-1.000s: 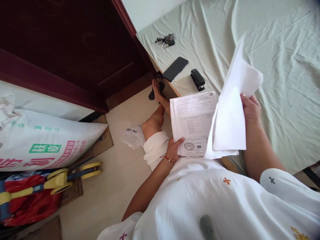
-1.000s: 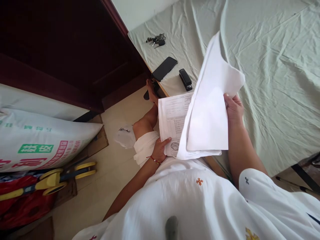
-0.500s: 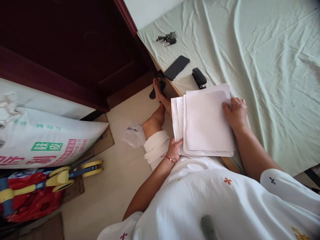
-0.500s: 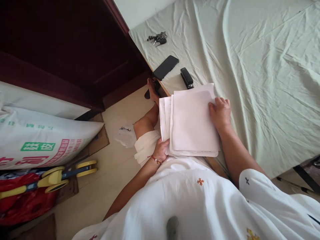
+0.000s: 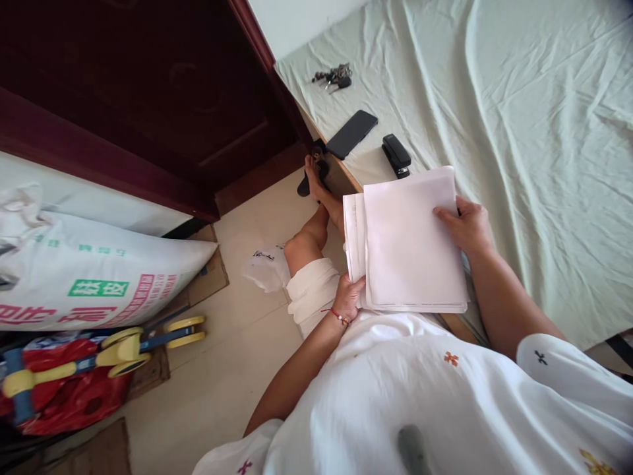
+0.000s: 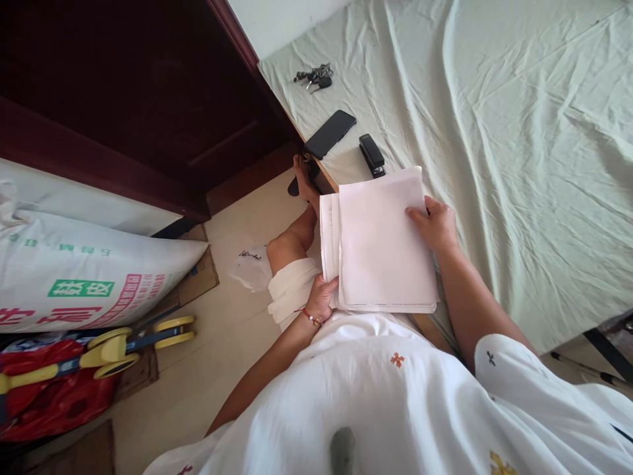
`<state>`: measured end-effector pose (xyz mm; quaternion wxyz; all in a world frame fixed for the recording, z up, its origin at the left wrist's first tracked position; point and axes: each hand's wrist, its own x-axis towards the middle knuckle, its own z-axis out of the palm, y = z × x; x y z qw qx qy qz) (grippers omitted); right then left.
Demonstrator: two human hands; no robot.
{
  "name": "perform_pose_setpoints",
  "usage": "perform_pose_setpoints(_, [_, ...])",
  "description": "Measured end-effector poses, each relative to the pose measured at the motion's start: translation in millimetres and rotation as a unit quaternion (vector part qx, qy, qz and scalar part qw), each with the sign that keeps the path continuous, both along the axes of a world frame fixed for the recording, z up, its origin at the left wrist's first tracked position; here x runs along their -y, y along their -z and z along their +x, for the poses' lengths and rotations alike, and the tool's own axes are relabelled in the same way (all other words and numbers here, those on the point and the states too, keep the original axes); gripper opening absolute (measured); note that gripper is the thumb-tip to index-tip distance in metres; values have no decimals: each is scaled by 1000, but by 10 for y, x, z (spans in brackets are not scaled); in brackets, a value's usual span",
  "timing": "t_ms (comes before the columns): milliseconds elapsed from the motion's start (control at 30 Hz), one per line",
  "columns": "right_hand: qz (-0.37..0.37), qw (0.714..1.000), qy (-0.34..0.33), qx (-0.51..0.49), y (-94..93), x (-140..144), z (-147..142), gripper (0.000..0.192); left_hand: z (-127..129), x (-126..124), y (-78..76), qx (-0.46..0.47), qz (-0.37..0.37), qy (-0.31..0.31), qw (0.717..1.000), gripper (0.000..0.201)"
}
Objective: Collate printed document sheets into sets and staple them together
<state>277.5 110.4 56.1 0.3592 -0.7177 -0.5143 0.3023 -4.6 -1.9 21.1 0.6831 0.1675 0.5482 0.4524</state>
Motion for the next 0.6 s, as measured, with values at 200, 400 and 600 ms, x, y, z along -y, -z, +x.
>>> perform_pose_setpoints(200, [71,989,50,-119,34,3,67,18,4,-22,34,35,-34,-35,998,60])
perform_pose_setpoints(400, [143,918,146,-341,-8,-89,102,32,11,-33,73,42,-2,-47,998,58])
perform_pose_setpoints(600, [157,916,139,-341,119,-185,358,40,-29,-26,40,20,30,-6,999,59])
